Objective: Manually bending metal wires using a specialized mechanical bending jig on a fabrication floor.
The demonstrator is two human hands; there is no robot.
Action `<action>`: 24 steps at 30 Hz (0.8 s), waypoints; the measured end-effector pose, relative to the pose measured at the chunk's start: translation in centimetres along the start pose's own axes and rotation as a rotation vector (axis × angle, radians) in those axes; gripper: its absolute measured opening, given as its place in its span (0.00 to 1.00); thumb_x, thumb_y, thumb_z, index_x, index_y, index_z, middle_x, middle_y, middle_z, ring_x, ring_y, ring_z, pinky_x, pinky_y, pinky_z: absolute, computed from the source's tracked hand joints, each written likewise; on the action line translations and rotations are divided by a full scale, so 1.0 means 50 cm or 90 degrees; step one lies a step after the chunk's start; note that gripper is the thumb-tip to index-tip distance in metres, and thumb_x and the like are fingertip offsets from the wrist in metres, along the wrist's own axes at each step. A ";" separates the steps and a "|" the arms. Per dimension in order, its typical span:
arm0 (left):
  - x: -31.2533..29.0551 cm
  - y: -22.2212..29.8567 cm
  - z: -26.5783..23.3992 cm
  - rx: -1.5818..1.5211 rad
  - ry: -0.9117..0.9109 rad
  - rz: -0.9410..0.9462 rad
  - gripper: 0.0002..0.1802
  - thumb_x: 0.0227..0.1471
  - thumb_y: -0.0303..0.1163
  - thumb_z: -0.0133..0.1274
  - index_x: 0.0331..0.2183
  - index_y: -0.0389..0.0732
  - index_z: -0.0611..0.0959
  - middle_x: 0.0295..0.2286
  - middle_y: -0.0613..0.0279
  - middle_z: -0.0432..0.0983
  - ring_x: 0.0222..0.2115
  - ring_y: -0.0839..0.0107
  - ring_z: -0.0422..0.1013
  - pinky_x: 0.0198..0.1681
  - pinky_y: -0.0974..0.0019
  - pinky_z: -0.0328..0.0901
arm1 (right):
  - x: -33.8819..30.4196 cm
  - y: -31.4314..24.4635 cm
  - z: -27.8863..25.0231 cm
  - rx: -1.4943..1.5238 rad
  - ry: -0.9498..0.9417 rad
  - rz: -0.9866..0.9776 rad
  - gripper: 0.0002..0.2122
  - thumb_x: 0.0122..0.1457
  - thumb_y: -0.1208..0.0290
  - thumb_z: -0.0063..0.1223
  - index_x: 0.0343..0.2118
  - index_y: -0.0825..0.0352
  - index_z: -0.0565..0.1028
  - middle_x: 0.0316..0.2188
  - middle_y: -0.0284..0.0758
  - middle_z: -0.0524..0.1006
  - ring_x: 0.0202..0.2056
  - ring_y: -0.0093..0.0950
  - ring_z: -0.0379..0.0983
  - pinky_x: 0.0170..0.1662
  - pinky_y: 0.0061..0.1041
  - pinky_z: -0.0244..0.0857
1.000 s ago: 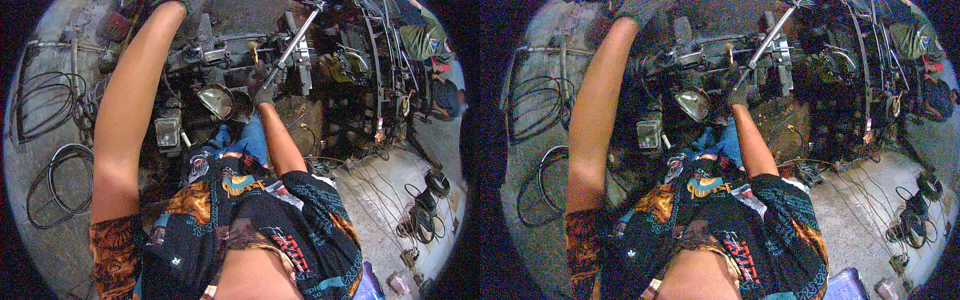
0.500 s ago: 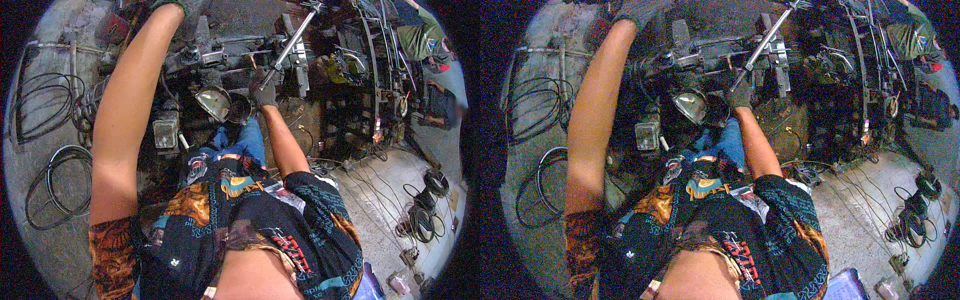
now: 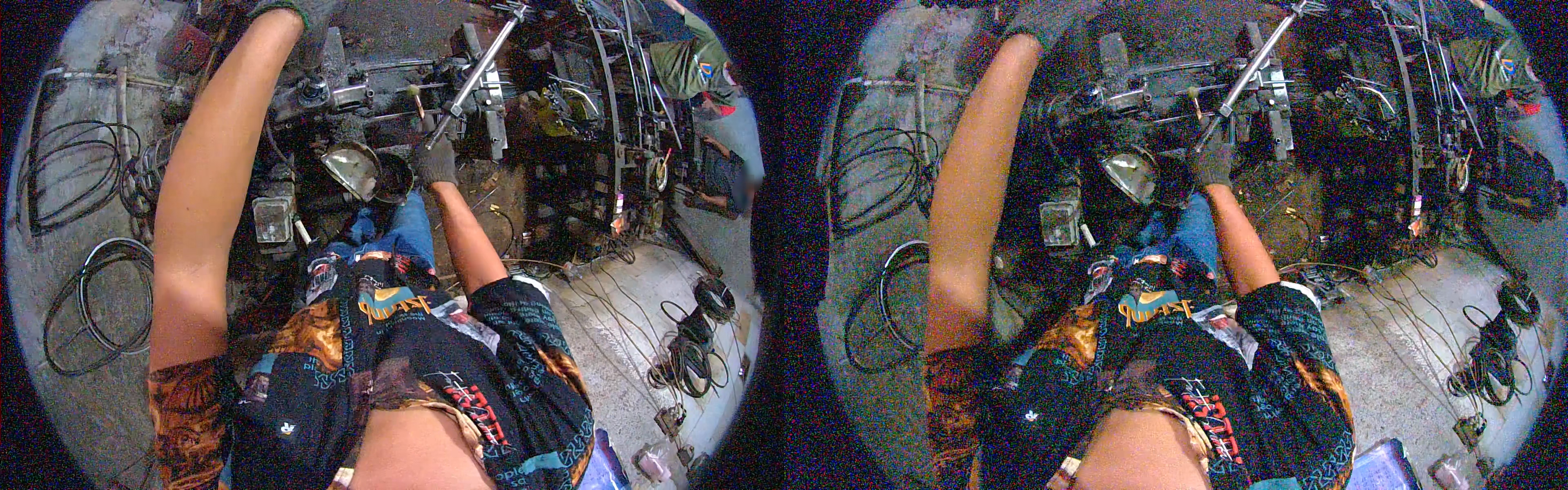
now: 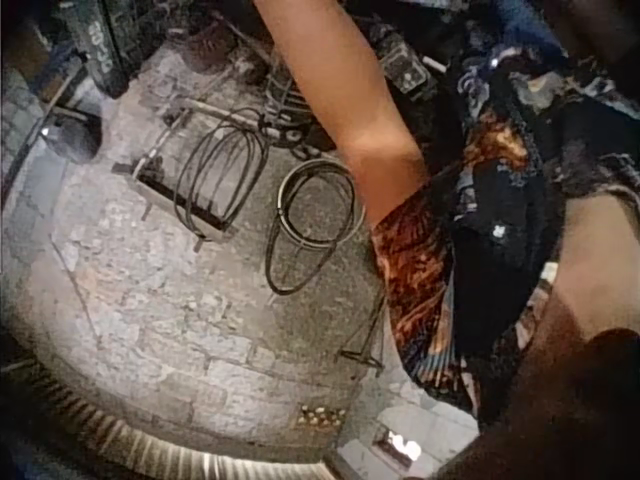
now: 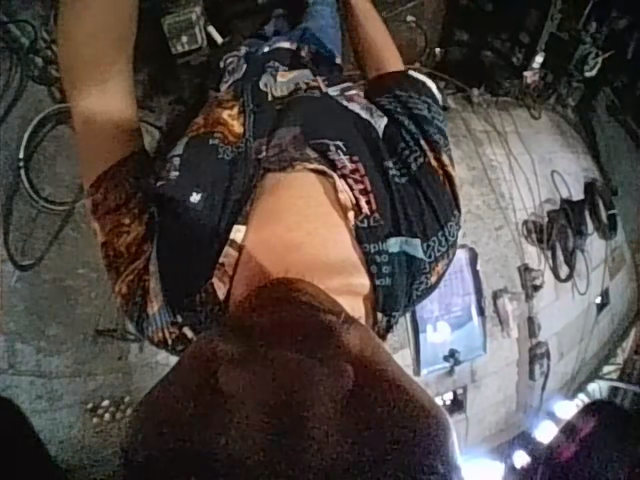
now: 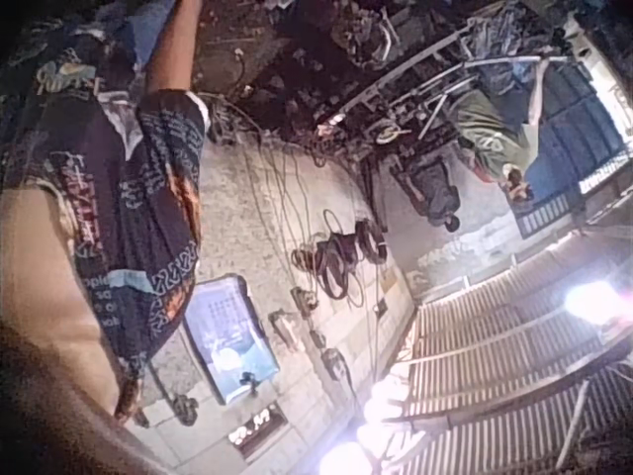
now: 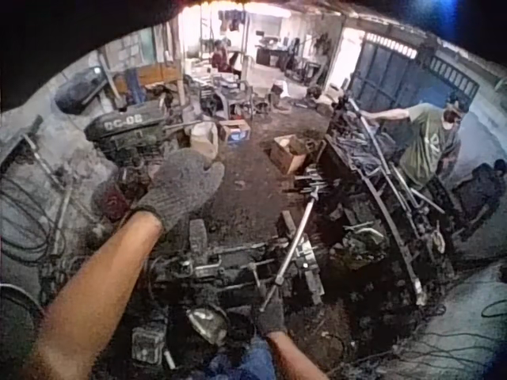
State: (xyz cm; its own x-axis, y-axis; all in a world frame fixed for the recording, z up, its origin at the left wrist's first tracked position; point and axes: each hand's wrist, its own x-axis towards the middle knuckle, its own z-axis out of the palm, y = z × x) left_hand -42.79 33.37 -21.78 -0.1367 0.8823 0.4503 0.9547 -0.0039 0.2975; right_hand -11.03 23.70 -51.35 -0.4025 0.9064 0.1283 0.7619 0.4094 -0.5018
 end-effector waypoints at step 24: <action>0.011 0.019 -0.008 0.017 -0.069 -0.048 0.24 0.54 0.49 0.53 0.35 0.35 0.85 0.32 0.36 0.80 0.37 0.40 0.77 0.42 0.42 0.69 | 0.021 -0.003 -0.028 0.055 0.071 -0.028 0.10 0.65 0.66 0.48 0.41 0.68 0.75 0.33 0.52 0.77 0.36 0.59 0.72 0.41 0.55 0.66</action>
State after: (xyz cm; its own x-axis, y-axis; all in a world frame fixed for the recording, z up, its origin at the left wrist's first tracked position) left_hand -42.09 33.66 -20.91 -0.1798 0.9256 0.3331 0.9499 0.0753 0.3034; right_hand -10.88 24.72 -49.95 -0.3713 0.8959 0.2441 0.6962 0.4425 -0.5652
